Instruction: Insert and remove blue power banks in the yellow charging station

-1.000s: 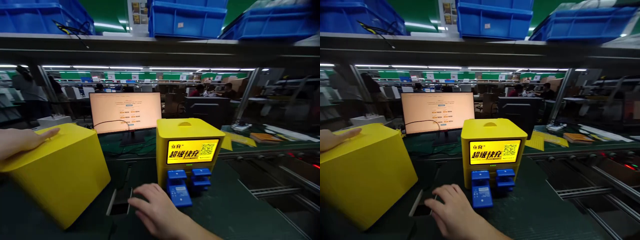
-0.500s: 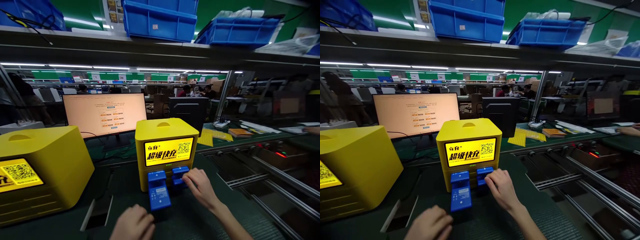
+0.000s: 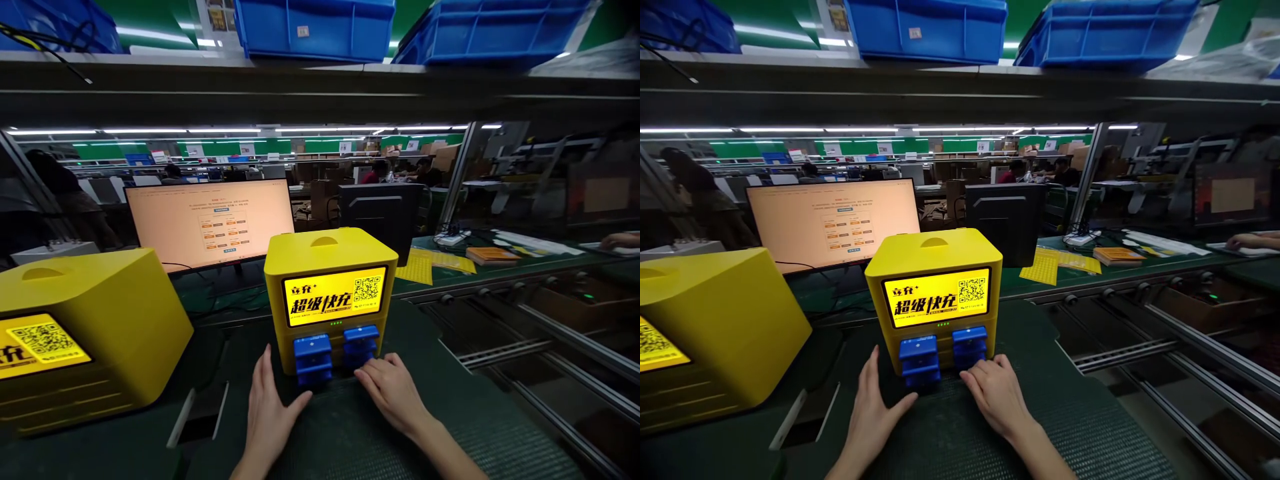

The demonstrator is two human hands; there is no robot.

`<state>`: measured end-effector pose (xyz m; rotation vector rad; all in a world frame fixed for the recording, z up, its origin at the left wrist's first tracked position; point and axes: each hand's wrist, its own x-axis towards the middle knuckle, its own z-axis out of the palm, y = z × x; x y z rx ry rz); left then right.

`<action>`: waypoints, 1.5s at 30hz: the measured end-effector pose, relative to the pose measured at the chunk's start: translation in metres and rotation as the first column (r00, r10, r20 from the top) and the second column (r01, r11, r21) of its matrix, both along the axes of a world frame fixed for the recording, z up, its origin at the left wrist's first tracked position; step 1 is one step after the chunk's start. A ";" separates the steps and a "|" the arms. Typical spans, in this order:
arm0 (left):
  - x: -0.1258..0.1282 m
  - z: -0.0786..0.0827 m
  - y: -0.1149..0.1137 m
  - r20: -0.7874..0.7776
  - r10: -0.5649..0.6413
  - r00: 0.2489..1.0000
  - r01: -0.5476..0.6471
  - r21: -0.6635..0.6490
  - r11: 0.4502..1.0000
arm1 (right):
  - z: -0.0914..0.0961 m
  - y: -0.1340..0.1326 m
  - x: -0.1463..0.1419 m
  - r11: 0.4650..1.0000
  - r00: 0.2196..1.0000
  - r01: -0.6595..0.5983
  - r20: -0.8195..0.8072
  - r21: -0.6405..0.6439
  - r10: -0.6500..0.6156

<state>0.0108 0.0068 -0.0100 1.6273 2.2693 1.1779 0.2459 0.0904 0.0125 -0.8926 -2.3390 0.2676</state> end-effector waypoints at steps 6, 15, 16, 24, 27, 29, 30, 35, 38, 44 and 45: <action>-0.001 -0.009 0.030 0.253 -0.078 0.964 0.073 0.027 0.997 | -0.010 -0.001 -0.005 0.998 0.999 -0.040 -0.033 -0.042 0.039; 0.012 0.018 0.040 0.514 -0.099 0.852 -0.016 0.214 0.977 | -0.017 0.014 0.003 0.973 0.797 0.126 -0.564 -0.192 -0.215; 0.012 0.022 0.041 0.541 -0.089 0.836 -0.033 0.212 0.977 | -0.017 0.019 0.004 0.954 0.723 0.191 -0.624 -0.233 -0.297; 0.021 0.039 0.042 0.517 -0.033 0.855 -0.073 0.183 0.980 | -0.010 0.047 -0.008 0.814 0.594 -0.144 -0.708 -0.562 -0.383; 0.019 0.037 0.042 0.498 -0.011 0.867 -0.086 0.171 0.982 | -0.010 0.046 -0.008 0.803 0.592 -0.140 -0.699 -0.579 -0.401; 0.016 0.034 0.041 0.455 -0.022 0.890 -0.061 0.167 0.984 | -0.012 0.046 -0.005 0.806 0.616 -0.151 -0.692 -0.573 -0.376; 0.014 0.033 0.040 0.424 -0.033 0.905 -0.035 0.152 0.988 | -0.013 0.046 -0.004 0.804 0.635 -0.175 -0.689 -0.568 -0.349; 0.005 0.023 0.035 0.290 0.003 0.957 -0.011 0.026 1.000 | -0.024 0.051 0.002 0.853 0.705 -0.038 -0.619 -0.520 -0.346; 0.000 0.015 0.033 0.210 -0.025 0.977 0.021 0.022 1.000 | -0.034 0.055 0.006 0.892 0.780 -0.019 -0.566 -0.451 -0.269; 0.002 0.008 0.031 0.132 0.002 0.991 0.003 -0.037 0.999 | -0.050 0.058 0.009 0.865 0.839 0.064 -0.442 -0.498 -0.317; 0.004 0.008 0.031 0.122 0.007 0.992 -0.003 -0.035 0.999 | -0.050 0.057 0.008 0.851 0.836 0.063 -0.438 -0.522 -0.330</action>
